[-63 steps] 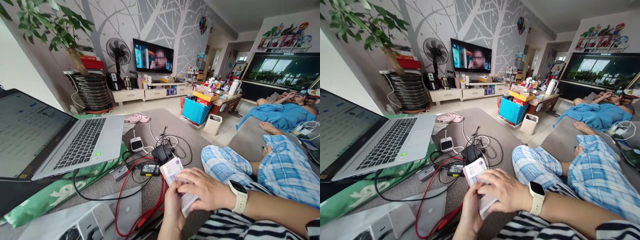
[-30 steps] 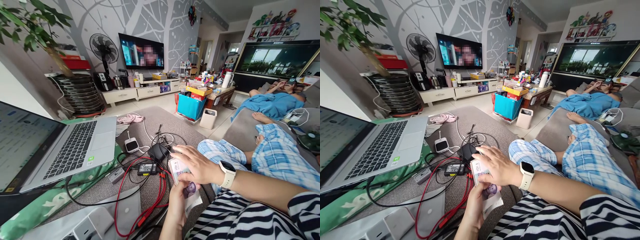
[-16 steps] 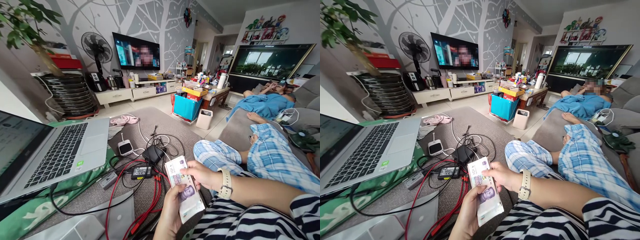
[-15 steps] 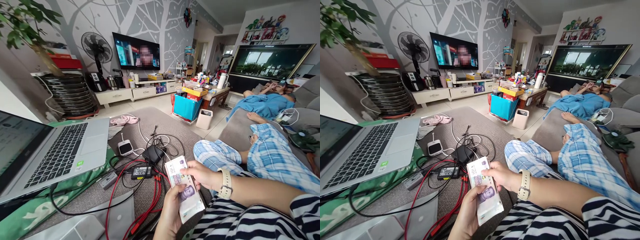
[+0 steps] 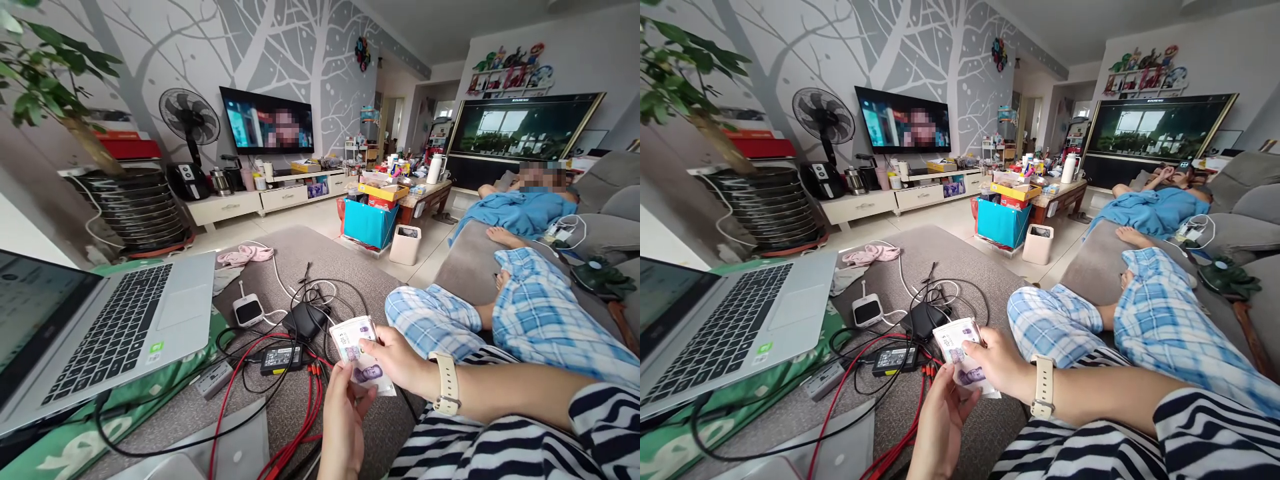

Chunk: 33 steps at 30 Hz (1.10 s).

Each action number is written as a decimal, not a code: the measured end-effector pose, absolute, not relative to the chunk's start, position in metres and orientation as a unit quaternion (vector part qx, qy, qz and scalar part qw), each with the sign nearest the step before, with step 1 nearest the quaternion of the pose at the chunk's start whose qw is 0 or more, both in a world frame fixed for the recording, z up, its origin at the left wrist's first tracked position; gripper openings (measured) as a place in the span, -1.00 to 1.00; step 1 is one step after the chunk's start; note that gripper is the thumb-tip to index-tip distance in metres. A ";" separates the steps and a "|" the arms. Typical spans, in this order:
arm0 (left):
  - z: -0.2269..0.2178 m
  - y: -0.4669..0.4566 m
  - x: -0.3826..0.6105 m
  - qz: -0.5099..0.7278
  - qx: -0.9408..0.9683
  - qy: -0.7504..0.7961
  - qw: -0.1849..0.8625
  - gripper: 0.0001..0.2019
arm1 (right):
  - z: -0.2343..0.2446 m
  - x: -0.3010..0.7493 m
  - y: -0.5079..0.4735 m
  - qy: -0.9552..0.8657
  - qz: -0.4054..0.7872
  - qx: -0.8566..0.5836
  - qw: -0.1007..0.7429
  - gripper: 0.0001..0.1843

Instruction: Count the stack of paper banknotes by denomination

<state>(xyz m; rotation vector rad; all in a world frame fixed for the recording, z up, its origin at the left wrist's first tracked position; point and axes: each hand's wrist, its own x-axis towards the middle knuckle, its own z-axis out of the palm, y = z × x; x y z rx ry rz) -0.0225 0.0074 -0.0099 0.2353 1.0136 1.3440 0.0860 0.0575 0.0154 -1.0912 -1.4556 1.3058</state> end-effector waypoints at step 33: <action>-0.004 -0.002 -0.010 0.677 0.214 0.418 0.566 -0.51 | 0.050 0.066 0.031 -0.515 0.584 -0.378 0.501 -0.59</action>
